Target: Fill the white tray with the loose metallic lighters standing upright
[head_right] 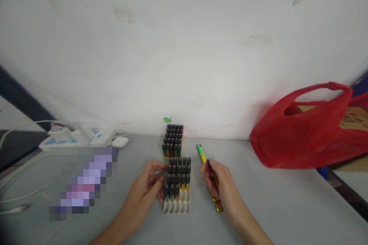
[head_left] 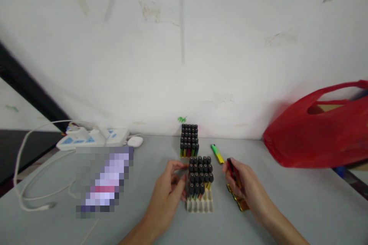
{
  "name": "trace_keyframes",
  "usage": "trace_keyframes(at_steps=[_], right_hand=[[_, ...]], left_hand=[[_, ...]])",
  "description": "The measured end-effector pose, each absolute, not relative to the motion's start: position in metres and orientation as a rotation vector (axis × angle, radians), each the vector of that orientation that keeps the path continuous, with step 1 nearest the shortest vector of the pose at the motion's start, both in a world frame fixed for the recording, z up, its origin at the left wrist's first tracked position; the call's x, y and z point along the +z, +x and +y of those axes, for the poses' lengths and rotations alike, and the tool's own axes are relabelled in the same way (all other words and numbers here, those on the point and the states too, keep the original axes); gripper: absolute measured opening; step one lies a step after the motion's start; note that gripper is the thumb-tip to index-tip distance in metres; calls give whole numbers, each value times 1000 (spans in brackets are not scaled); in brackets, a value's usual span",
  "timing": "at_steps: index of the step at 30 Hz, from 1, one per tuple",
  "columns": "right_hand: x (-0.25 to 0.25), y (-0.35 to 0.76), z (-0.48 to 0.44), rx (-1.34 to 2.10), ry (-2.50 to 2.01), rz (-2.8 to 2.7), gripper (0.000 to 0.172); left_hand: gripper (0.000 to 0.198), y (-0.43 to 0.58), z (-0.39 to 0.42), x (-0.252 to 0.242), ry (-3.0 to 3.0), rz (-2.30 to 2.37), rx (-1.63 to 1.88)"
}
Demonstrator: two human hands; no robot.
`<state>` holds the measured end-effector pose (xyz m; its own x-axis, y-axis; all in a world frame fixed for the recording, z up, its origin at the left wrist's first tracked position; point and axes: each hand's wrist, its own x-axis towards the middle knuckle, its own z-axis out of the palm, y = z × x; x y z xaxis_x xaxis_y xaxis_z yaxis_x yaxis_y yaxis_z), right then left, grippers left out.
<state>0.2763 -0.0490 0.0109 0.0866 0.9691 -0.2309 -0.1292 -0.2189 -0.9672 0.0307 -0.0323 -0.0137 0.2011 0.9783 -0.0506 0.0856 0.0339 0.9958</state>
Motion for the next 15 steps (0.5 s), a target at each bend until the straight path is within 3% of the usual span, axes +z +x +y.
trace_keyframes(at_steps=[15], right_hand=[[10,279,-52,1658,-1179,-677,61]], left_hand=[[37,30,-33,-13,1343,1133,969]])
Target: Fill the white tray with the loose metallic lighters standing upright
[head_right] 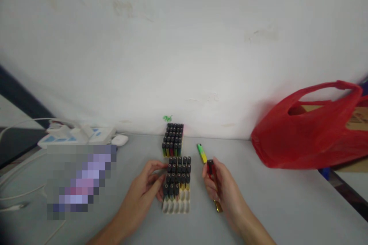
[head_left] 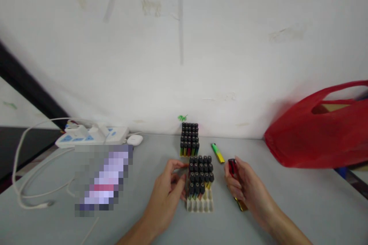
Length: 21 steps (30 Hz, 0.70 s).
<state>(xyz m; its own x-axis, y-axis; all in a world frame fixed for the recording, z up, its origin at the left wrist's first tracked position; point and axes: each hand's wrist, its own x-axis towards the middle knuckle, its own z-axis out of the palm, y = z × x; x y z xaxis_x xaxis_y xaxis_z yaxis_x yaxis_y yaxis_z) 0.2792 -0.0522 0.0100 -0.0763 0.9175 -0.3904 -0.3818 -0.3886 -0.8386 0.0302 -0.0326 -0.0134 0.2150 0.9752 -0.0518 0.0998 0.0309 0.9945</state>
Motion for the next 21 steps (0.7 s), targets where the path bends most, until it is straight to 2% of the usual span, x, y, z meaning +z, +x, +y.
trace_keyframes(at_steps=[9,21], right_hand=[[5,277,-51,1606,-1177,-755,58],[11,273,-55,1651,-1201,-749,64]], left_hand=[[42,29,-31,-12,1328,1135,989],[39,29,-31,-12,1362,1150,964]])
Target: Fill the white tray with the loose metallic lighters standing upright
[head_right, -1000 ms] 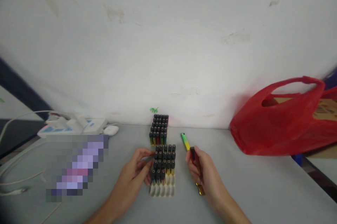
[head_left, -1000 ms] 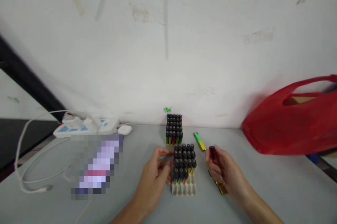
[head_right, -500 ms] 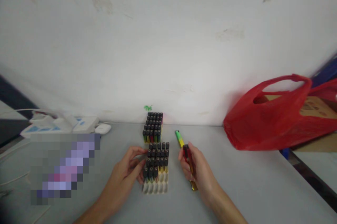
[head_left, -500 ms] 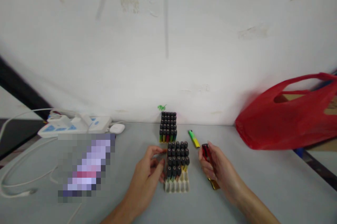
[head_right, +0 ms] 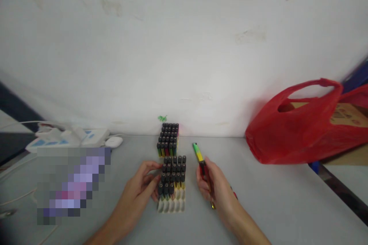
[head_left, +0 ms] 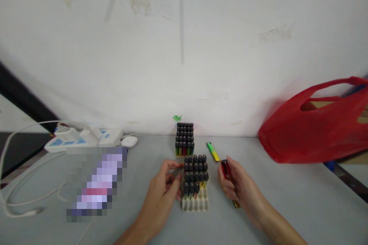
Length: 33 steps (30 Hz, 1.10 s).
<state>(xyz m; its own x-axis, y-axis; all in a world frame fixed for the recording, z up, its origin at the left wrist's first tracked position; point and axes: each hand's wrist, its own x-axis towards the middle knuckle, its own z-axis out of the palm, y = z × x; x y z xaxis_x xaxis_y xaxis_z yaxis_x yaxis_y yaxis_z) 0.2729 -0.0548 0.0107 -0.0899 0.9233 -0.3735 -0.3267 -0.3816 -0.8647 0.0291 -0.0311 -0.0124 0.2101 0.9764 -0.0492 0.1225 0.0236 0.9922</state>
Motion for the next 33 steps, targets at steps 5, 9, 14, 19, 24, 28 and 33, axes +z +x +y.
trace_keyframes(at_steps=[5,9,14,19,24,28,33], right_hand=[[6,275,-50,1660,-1065,-757,69],[10,275,-50,1694,-994,-762,68],[9,273,-53,1674,-1067,-778,66],[3,271,-55,1601,-1201,-765,57],[3,270,-58,1574,-1240,-769,52],[5,270,-59,1568,-1229,-776,54],[7,270,-58,1601,-1173,-792,65]], left_hand=[[39,30,-31,-10,1346,1156,975],[38,29,-30,-13,1357,1145,976],[39,28,-31,-14,1362,1141,961],[38,28,-31,-14,1376,1152,946],[36,27,-31,-18,1389,1138,941],[37,27,-31,-19,1387,1144,941],[37,28,-31,-16,1391,1139,938]])
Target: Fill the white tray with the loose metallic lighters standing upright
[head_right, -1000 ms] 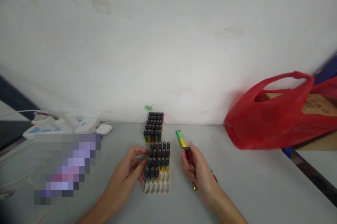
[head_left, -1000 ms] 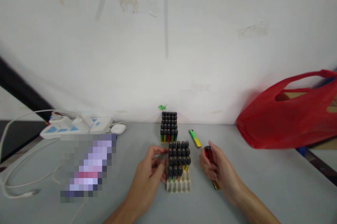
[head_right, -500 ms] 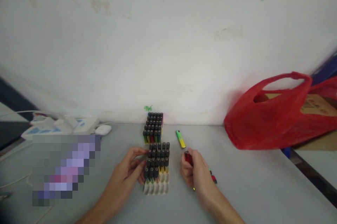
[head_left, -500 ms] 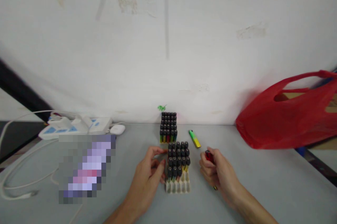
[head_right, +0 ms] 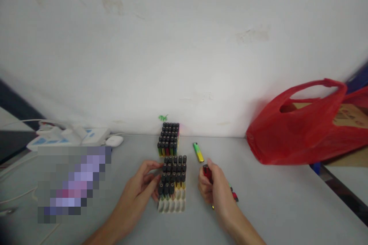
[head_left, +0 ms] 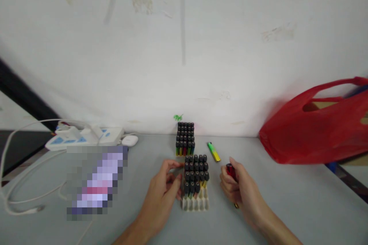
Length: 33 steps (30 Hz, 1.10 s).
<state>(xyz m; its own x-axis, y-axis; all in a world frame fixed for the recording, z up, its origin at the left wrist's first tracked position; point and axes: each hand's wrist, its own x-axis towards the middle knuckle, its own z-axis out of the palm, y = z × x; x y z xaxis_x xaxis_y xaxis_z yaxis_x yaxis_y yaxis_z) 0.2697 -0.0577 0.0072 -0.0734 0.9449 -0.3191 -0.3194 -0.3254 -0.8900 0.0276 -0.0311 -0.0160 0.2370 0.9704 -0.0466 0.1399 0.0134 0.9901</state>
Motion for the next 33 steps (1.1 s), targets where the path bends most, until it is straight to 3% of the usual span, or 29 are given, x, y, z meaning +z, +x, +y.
trace_keyframes(at_steps=[9,23,33], right_hand=[[8,262,-60,1722,-1139,-810,71],[6,263,-65,1572,-1277,-823,52],[10,261,-60,1684,-1090,-781,67]], left_hand=[[36,29,-31,-15,1384,1144,930],[37,28,-32,-16,1390,1142,937],[40,30,-31,-10,1323,1145,973]])
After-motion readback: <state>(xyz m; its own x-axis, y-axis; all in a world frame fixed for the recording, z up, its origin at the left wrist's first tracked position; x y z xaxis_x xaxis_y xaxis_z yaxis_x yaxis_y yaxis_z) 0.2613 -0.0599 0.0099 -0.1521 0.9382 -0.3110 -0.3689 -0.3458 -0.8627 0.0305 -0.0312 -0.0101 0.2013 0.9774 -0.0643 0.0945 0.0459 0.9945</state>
